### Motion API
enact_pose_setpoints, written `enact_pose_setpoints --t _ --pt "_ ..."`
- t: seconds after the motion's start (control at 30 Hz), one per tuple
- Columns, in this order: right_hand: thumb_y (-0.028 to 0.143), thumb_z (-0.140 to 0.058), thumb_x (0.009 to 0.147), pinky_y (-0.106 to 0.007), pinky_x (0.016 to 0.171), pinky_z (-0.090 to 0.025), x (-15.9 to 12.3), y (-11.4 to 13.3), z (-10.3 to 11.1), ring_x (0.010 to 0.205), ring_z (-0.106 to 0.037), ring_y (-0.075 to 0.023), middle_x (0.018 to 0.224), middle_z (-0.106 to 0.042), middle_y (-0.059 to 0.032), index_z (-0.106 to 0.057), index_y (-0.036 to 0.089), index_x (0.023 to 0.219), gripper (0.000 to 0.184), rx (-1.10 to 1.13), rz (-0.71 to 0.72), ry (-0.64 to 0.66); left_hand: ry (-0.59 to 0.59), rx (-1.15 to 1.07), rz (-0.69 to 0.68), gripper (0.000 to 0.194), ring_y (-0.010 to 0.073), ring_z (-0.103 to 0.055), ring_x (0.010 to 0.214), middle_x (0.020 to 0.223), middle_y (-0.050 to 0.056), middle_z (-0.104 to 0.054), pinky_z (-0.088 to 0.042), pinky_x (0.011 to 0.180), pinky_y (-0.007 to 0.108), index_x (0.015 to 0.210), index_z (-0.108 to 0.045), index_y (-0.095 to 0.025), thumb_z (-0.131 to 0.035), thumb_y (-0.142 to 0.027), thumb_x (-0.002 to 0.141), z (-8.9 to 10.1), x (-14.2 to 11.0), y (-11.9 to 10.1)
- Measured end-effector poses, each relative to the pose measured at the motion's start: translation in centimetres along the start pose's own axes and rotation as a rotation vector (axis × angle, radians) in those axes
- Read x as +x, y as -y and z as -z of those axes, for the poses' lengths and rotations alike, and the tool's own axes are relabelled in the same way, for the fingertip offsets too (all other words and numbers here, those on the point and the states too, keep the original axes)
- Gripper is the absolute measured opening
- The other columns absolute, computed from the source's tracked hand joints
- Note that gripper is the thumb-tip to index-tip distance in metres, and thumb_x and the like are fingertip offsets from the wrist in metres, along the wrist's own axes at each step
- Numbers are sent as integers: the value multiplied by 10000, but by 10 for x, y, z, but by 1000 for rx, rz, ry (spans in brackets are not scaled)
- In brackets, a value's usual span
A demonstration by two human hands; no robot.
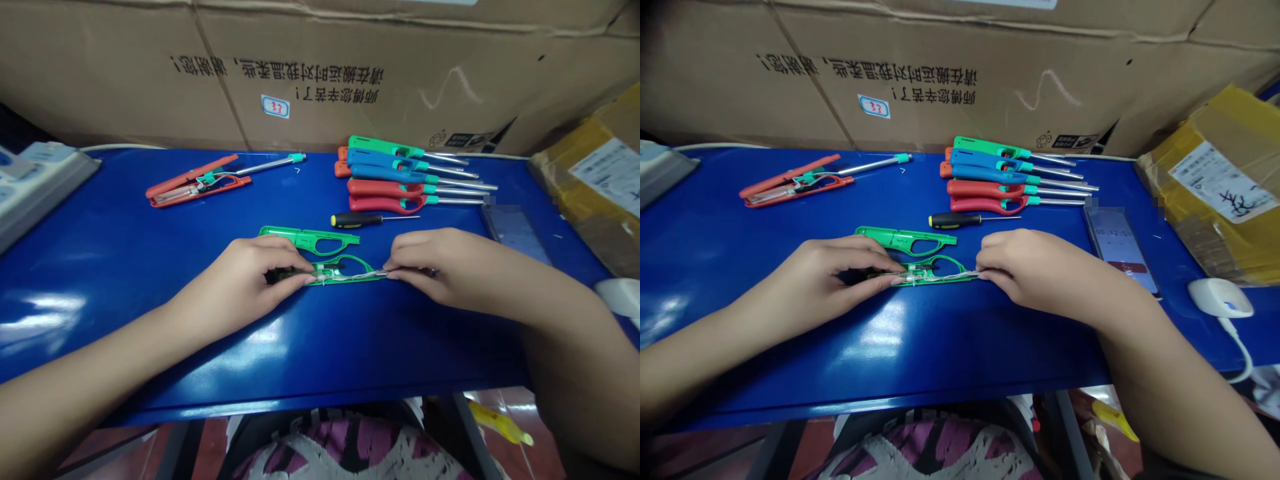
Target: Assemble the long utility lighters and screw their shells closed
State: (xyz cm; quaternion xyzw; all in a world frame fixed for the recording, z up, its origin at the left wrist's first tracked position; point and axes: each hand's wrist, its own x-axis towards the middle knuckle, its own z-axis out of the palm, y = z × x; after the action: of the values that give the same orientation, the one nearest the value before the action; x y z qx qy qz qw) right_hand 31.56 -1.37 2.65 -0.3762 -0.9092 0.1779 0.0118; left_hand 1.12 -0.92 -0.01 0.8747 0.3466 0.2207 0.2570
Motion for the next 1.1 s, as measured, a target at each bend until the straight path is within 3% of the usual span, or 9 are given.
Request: enact_pose_setpoints --t 0.2,0.5,0.87,1.1 --pt "195 -488 978 -304 697 -401 -2 0 -1 784 -630 -169 887 -683 -40 -718 200 875 252 -39 20 2 9 3 4 161 154 -700 852 949 30 -748 -548 773 276 992 -786 -216 -660 -311 957 1 0 1" --pt "227 -477 995 -309 662 -348 -1 6 -3 772 -579 -169 888 -626 -31 -653 196 898 204 -94 -64 35 5 17 3 150 139 -694 832 932 14 -737 -534 748 261 982 -778 -217 -670 -317 952 2 0 3" --pt "146 -509 964 -307 659 -356 5 8 -7 720 -562 -154 796 -592 -27 -624 165 768 228 -59 -57 4 15 3 2 150 146 -691 826 914 15 -734 -531 738 268 965 -780 -219 -672 -322 950 1 1 2" --pt "249 -635 938 -290 654 -400 5 11 -5 766 -589 -155 932 -643 -37 -684 173 923 92 21 -44 -85 14 53 -40 160 149 -681 842 935 30 -727 -536 748 268 1000 -772 -206 -667 -315 950 2 2 3"
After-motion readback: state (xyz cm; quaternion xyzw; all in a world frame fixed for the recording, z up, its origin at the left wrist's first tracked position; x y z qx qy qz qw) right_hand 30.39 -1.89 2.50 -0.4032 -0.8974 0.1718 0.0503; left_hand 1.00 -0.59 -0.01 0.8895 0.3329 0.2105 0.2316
